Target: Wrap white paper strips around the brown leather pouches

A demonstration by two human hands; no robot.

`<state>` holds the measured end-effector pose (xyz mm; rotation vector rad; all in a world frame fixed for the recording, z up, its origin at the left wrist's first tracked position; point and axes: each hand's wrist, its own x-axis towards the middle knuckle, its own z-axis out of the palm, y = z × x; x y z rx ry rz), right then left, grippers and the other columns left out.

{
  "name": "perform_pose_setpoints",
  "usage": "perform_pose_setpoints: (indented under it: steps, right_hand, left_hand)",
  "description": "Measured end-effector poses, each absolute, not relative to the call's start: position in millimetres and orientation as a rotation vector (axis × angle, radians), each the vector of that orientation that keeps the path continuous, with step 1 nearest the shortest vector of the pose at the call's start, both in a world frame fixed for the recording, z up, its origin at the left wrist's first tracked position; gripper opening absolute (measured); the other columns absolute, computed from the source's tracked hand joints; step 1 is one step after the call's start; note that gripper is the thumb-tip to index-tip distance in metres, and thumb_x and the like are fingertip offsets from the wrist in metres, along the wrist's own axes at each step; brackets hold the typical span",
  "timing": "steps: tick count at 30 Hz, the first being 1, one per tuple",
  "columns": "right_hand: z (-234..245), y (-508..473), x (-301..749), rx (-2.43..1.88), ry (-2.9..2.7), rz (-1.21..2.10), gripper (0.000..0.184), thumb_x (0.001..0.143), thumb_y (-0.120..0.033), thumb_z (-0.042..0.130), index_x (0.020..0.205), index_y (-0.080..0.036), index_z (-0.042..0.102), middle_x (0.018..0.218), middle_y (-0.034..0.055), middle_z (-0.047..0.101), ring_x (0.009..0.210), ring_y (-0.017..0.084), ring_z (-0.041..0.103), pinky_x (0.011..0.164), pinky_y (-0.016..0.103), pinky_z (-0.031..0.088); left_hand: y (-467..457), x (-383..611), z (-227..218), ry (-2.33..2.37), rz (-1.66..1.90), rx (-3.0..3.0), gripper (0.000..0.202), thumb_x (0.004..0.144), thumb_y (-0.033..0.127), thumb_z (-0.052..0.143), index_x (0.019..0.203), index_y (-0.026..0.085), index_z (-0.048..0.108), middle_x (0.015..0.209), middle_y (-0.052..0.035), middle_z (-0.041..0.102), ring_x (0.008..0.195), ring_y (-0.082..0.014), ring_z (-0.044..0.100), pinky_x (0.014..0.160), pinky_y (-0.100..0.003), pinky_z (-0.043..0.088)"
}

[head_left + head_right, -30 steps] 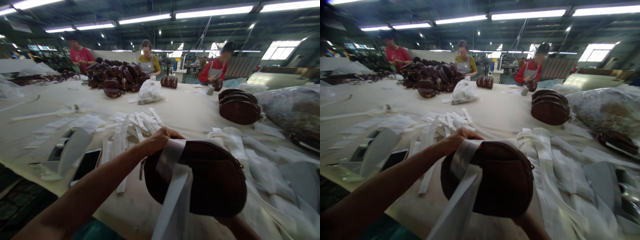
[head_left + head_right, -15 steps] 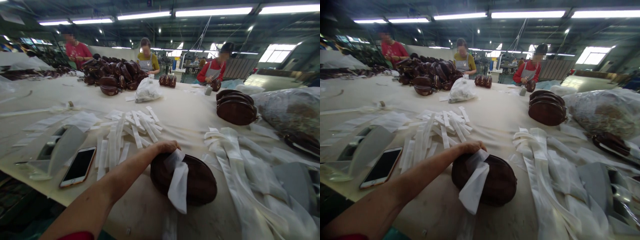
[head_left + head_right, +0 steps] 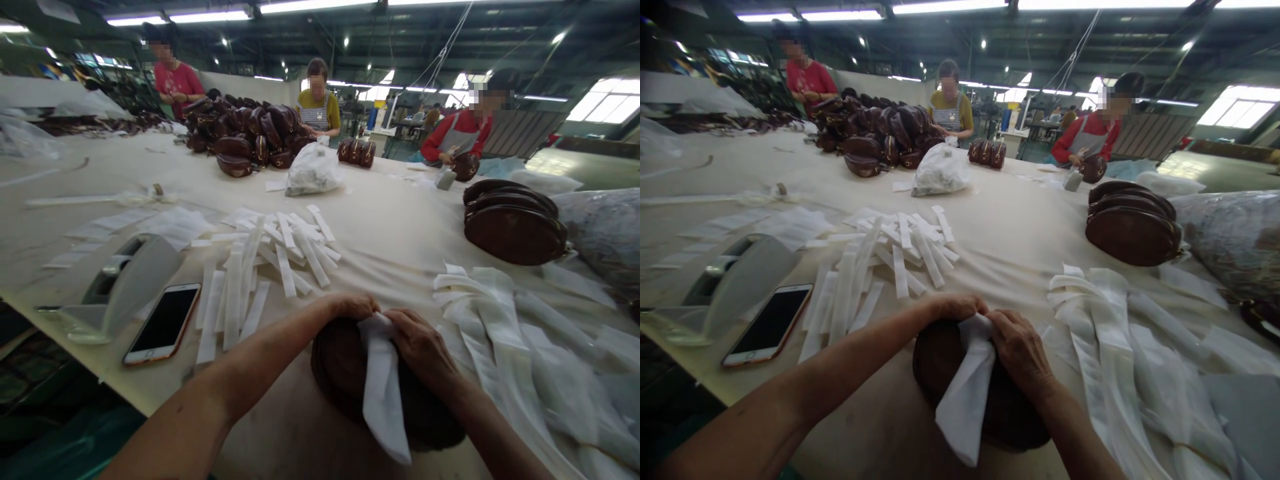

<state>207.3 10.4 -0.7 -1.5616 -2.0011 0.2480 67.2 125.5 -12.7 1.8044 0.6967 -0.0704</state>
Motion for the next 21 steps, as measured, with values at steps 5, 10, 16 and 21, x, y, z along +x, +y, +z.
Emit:
perform_pose_setpoints:
  steps: [5, 10, 16, 21]
  right_hand:
    - [3.4, 0.2, 217.3, -1.558, -1.814, 0.549, 0.025, 0.087, -0.031, 0.048, 0.098, -0.023, 0.069, 0.095, 0.0036, 0.071, 0.085, 0.018, 0.066, 0.076, 0.027, 0.052]
    - [6.1, -3.7, 215.0, -1.552, -1.744, 0.585, 0.025, 0.084, -0.031, 0.050, 0.095, -0.023, 0.071, 0.094, 0.0039, 0.072, 0.083, 0.019, 0.067, 0.073, 0.028, 0.052]
    - [8.3, -5.9, 212.4, -1.477, -1.801, 0.614, 0.026, 0.086, -0.033, 0.050, 0.093, -0.021, 0.071, 0.091, 0.0047, 0.072, 0.081, 0.018, 0.067, 0.070, 0.025, 0.052]
    - [12.8, -9.3, 213.2, -1.361, -1.821, 0.609, 0.023, 0.085, -0.029, 0.051, 0.092, -0.021, 0.072, 0.091, 0.0047, 0.072, 0.081, 0.018, 0.067, 0.071, 0.025, 0.052]
  left_hand:
    - [124.9, 71.0, -6.1, 0.641, -0.193, 2.020, 0.023, 0.085, 0.023, 0.060, 0.064, 0.012, 0.056, 0.053, 0.0071, 0.044, 0.052, -0.0077, 0.044, 0.052, -0.019, 0.036]
    - [120.1, 72.7, 2.7, 0.666, -0.192, 2.282, 0.010, 0.078, 0.022, 0.062, 0.072, 0.013, 0.062, 0.061, 0.0046, 0.054, 0.062, -0.0102, 0.047, 0.056, -0.018, 0.034]
    - [109.6, 67.8, 15.6, 0.731, -0.289, 2.496, 0.015, 0.083, 0.030, 0.058, 0.082, 0.017, 0.065, 0.083, -0.0025, 0.067, 0.081, -0.0177, 0.059, 0.068, -0.023, 0.042]
    - [93.8, 67.8, 24.2, 0.865, -0.287, 2.611, 0.017, 0.084, 0.028, 0.056, 0.089, 0.015, 0.065, 0.096, -0.0114, 0.067, 0.090, -0.0251, 0.062, 0.075, -0.031, 0.048]
